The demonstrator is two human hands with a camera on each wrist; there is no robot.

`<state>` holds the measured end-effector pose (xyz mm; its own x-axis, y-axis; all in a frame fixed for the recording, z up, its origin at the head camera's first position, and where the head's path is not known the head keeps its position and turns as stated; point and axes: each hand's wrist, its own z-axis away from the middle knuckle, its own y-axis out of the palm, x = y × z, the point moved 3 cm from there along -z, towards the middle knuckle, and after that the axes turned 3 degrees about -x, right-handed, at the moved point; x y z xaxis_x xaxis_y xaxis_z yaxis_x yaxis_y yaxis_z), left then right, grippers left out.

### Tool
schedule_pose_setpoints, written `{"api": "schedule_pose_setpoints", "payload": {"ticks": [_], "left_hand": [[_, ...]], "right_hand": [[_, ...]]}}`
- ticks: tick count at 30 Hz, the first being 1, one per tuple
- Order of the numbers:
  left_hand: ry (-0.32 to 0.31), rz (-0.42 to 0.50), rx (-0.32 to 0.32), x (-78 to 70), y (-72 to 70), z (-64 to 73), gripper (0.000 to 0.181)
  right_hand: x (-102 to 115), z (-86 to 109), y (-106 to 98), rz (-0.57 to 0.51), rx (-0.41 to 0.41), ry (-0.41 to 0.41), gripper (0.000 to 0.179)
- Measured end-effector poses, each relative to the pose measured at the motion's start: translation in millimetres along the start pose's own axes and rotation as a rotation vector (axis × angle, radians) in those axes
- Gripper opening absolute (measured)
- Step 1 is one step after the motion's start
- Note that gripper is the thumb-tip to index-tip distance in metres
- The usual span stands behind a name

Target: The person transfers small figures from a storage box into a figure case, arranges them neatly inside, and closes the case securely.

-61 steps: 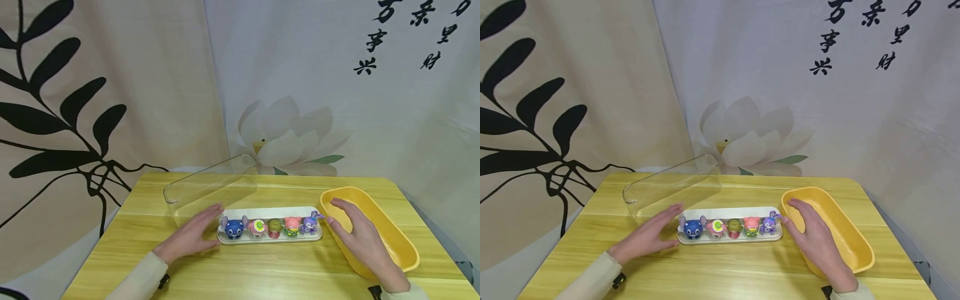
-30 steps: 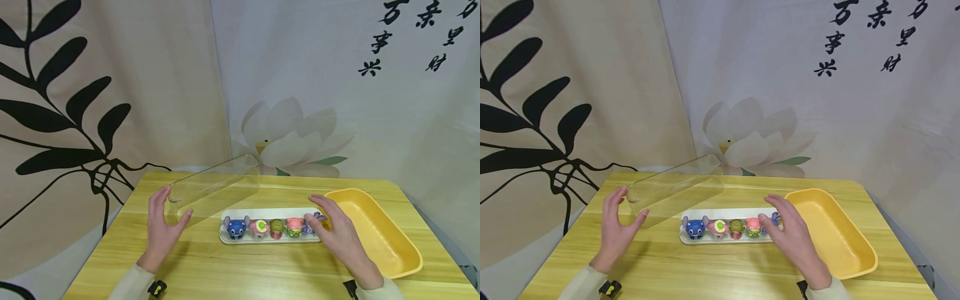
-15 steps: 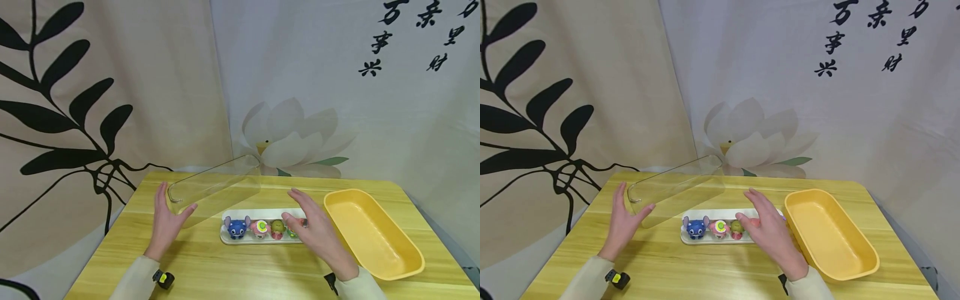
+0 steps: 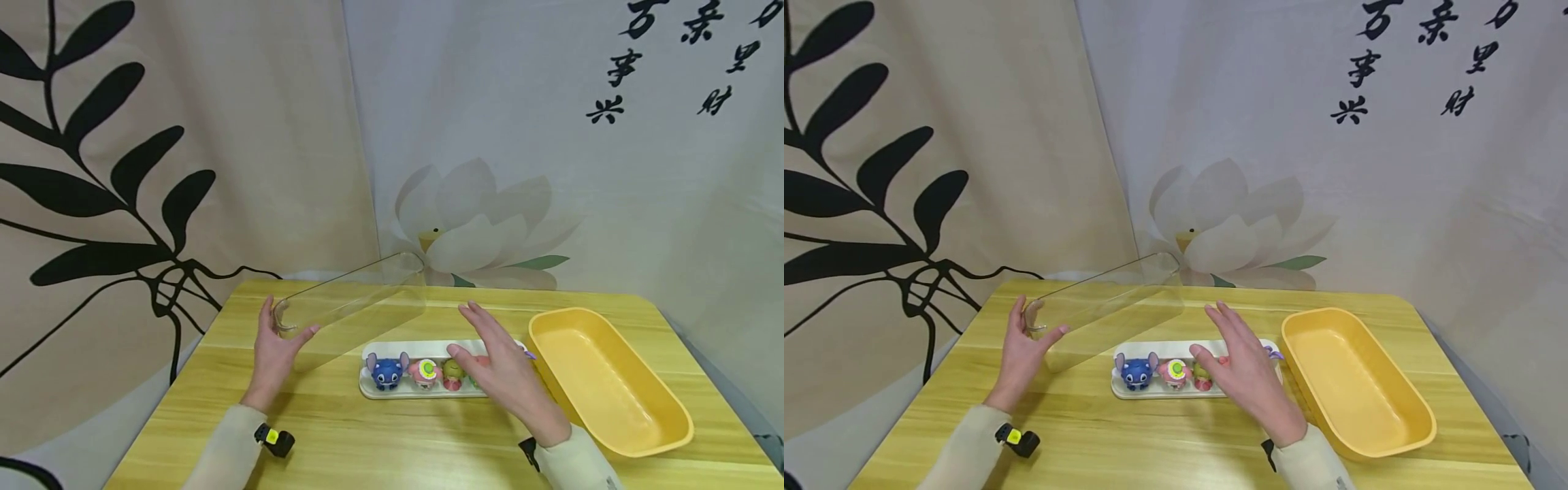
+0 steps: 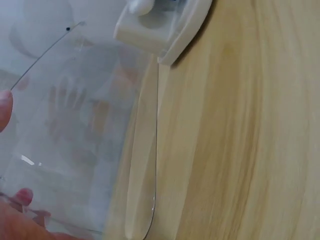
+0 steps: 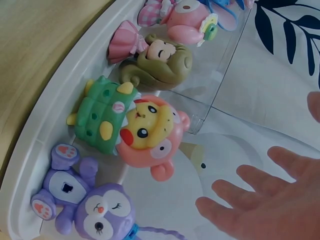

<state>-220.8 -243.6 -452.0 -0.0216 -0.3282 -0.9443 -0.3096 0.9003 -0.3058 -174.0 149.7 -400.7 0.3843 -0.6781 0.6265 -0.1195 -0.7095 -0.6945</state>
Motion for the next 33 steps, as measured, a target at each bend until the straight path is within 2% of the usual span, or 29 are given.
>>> {"api": "schedule_pose_setpoints", "payload": {"ticks": [5, 9, 14, 20, 28, 33], "left_hand": [[-0.021, 0.001, -0.008, 0.7, -2.4, -1.3, 0.100], [-0.034, 0.008, -0.009, 0.9, -2.5, -0.1, 0.098], [0.007, 0.042, -0.023, -4.4, -2.8, -0.8, 0.097], [0.078, 0.109, -0.039, -23.6, -4.9, 1.5, 0.094], [0.117, 0.178, -0.050, -50.8, -7.0, 12.6, 0.095], [0.203, 0.209, -0.047, -70.4, -7.8, 21.9, 0.092]], "right_hand": [[-2, 0.1, 1, -0.005, 0.001, 0.005, 0.071], [-3, 0.4, 2, -0.006, 0.002, 0.010, 0.071], [-2, 0.6, 1, -0.007, -0.005, 0.012, 0.070], [1, 0.4, -4, -0.035, -0.020, 0.020, 0.069], [5, -0.5, -17, -0.044, -0.072, -0.025, 0.067], [9, -0.3, -28, -0.032, -0.085, -0.026, 0.072]]}}
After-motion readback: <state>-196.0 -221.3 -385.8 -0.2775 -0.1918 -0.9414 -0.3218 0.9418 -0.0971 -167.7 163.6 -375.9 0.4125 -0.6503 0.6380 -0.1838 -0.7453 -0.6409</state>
